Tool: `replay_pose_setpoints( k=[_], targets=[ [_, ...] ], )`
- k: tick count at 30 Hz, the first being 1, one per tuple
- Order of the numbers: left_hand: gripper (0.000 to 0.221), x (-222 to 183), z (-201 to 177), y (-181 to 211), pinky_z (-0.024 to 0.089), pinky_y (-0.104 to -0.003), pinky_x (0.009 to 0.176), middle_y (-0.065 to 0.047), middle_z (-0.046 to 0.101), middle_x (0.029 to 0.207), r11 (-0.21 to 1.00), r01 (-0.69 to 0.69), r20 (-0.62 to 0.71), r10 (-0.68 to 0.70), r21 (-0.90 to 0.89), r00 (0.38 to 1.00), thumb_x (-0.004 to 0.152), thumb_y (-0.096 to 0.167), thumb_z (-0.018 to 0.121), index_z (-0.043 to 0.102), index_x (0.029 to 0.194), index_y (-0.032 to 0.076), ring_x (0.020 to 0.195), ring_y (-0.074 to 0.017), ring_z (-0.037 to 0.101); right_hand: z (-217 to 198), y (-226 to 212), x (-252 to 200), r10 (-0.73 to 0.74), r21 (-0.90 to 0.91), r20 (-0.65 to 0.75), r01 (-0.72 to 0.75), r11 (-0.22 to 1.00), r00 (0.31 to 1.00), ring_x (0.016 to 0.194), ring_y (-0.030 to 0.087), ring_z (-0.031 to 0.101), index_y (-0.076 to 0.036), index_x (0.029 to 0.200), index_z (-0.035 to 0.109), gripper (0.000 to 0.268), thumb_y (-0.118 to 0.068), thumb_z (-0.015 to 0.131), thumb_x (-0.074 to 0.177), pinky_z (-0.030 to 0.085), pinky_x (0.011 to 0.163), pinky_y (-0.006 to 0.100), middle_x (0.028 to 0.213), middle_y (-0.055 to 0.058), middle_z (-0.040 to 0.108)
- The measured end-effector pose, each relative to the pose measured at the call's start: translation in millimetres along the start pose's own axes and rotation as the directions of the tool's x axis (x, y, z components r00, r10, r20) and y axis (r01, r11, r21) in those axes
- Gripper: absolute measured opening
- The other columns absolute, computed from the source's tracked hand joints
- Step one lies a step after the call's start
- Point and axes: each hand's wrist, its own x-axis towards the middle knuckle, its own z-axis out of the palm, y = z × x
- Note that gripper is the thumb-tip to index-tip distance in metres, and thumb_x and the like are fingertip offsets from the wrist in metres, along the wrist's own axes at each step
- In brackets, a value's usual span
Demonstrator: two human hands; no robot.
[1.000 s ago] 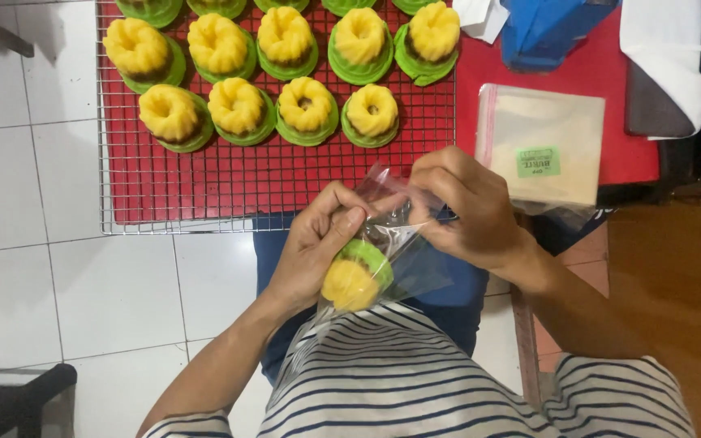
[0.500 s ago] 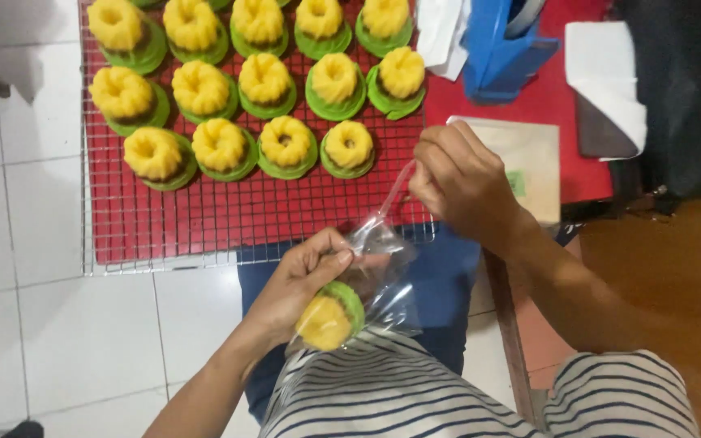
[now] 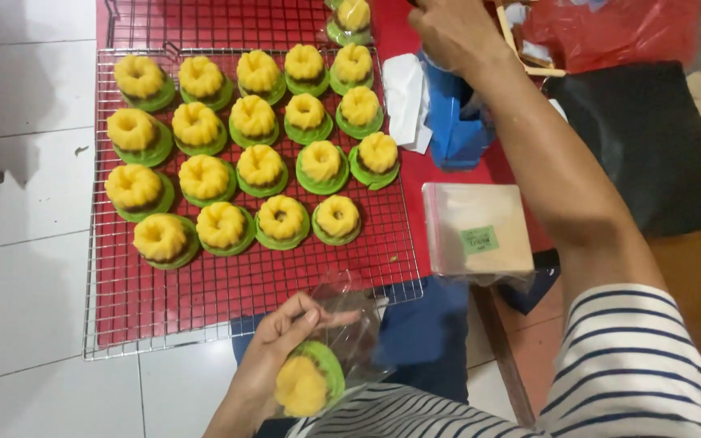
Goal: Packaging individual small cakes into plastic bags and sealing them with tape.
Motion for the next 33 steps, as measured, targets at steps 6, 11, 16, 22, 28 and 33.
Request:
replay_pose_setpoints(
  k=[6,11,16,22,28,33],
  targets=[
    [0.015,0.5,-12.6,5.2,0.054,-0.033,0.061,-0.037,0.081,0.12,0.991,0.029,-0.034,-0.034,-0.129,0.999,0.094,0.017,0.062,0.061,0.086,0.004,0.078,-0.0263,0.068,75.7,-4.0,1.3,-0.017,0.043,0.323,0.003,0.999,0.946,0.101,0.025,0.062,-0.021,0.101,0.072,0.017,-0.018,0.079,0.086,0.044,0.084,0.039,0.107,0.001,0.074],
    [0.016,9.2,-20.5,0.7,0.054,-0.031,0.054,-0.037,0.081,0.118,0.989,0.018,-0.014,-0.02,-0.146,1.0,0.095,0.016,0.061,0.059,0.087,0.003,0.073,-0.026,0.075,64.9,-5.9,1.8,-0.036,0.141,0.433,-0.028,0.99,0.901,0.097,0.026,0.059,-0.027,0.081,0.079,0.011,-0.019,0.079,0.089,0.043,0.085,0.043,0.099,-0.001,0.073],
    [0.016,11.9,-19.5,-0.9,0.054,-0.037,0.096,-0.035,0.083,0.114,0.998,-0.06,0.038,0.061,-0.03,0.997,0.096,0.017,0.059,0.062,0.088,0.004,0.115,-0.0379,0.078,17.8,-19.6,10.1,0.026,0.093,0.807,-0.17,0.981,0.59,0.137,0.033,0.04,-0.016,0.132,0.068,0.049,-0.044,0.065,0.093,0.022,0.111,0.059,0.133,0.005,0.067],
    [0.013,12.9,-19.3,-6.5,0.056,-0.041,0.091,-0.032,0.084,0.109,0.995,-0.028,0.012,0.029,-0.092,1.0,0.097,0.014,0.058,0.06,0.09,0.004,0.116,-0.0422,0.078,25.7,-10.0,-29.4,-0.059,0.005,0.252,0.06,0.998,0.966,0.11,0.026,0.053,-0.016,0.12,0.065,0.046,-0.033,0.082,0.081,0.04,0.097,0.046,0.112,0.003,0.067],
    [0.014,12.8,-13.6,-6.1,0.057,-0.034,0.053,-0.041,0.081,0.113,0.987,0.065,-0.062,-0.075,-0.145,0.995,0.096,0.013,0.059,0.056,0.087,0.004,0.08,-0.0319,0.077,-17.1,-33.3,-36.4,-0.196,0.238,0.27,0.132,0.962,0.943,0.093,0.024,0.057,-0.01,0.092,0.077,0.011,-0.019,0.072,0.097,0.047,0.073,0.038,0.091,0.003,0.072],
    [0.013,10.2,-5.5,-4.7,0.058,-0.042,0.087,-0.038,0.083,0.108,0.997,0.012,-0.051,-0.016,-0.073,0.999,0.096,0.013,0.06,0.06,0.087,0.004,0.106,-0.0393,0.08,1.4,-63.6,-47.4,-0.127,-0.008,0.457,0.147,0.989,0.88,0.101,0.024,0.057,-0.019,0.09,0.077,0.015,-0.022,0.064,0.098,0.045,0.08,0.037,0.104,0.001,0.066]
  ],
)
